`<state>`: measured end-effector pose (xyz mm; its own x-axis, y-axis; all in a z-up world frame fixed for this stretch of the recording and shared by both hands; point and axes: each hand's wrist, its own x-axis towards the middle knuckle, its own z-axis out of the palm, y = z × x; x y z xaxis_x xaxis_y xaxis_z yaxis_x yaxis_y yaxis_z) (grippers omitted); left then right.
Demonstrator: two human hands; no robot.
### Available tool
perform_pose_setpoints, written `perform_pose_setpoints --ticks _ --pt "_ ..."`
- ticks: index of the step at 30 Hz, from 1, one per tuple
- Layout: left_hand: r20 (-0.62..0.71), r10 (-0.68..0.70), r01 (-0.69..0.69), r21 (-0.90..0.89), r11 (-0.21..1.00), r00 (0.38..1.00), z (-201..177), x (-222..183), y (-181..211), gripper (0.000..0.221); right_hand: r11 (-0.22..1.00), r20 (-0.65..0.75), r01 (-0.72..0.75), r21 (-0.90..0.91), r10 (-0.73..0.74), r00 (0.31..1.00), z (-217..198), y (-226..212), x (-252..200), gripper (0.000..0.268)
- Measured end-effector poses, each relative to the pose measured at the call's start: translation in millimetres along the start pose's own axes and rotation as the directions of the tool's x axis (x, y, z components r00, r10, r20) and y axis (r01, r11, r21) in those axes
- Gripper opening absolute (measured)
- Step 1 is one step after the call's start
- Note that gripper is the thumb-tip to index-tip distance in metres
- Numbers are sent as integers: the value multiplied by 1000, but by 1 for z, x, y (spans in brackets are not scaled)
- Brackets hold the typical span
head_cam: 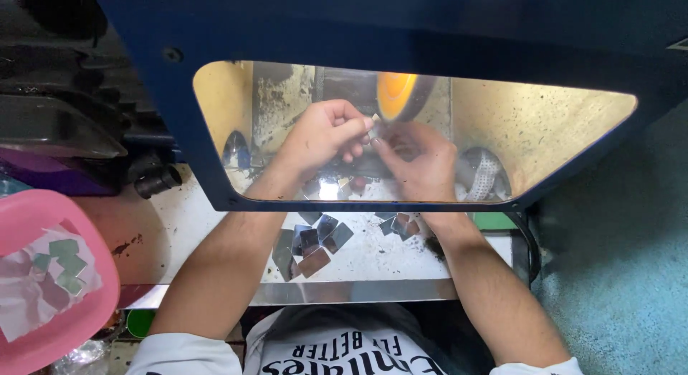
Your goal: Grinding and smoothing the edges of small square glass tiles using a motorized grinding wheel.
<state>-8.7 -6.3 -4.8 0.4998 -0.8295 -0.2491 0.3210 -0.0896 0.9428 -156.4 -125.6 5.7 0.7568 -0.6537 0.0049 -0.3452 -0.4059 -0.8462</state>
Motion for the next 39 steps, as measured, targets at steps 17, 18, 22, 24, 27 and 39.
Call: perform_pose_setpoints --ticks 17,18,22,24,27,39 --pt "101 633 -614 396 683 768 -1 4 4 8 963 106 -253 94 243 964 -15 -26 13 34" --pt "87 623 -602 390 697 777 -1 4 4 8 948 104 -303 96 293 951 -15 -30 13 33" --pt "60 599 -577 364 732 798 -2 7 -2 9 953 109 -275 126 262 959 -13 -26 15 31" --pt "53 601 -577 357 735 798 -2 7 0 10 926 109 -292 241 273 956 -11 -26 18 17" --pt "38 605 -574 368 732 796 -4 10 -6 11 866 150 -356 353 323 935 -8 -19 22 14" --pt "65 439 -440 253 862 896 -18 5 6 33 940 160 -222 257 185 970 -8 -19 20 34"
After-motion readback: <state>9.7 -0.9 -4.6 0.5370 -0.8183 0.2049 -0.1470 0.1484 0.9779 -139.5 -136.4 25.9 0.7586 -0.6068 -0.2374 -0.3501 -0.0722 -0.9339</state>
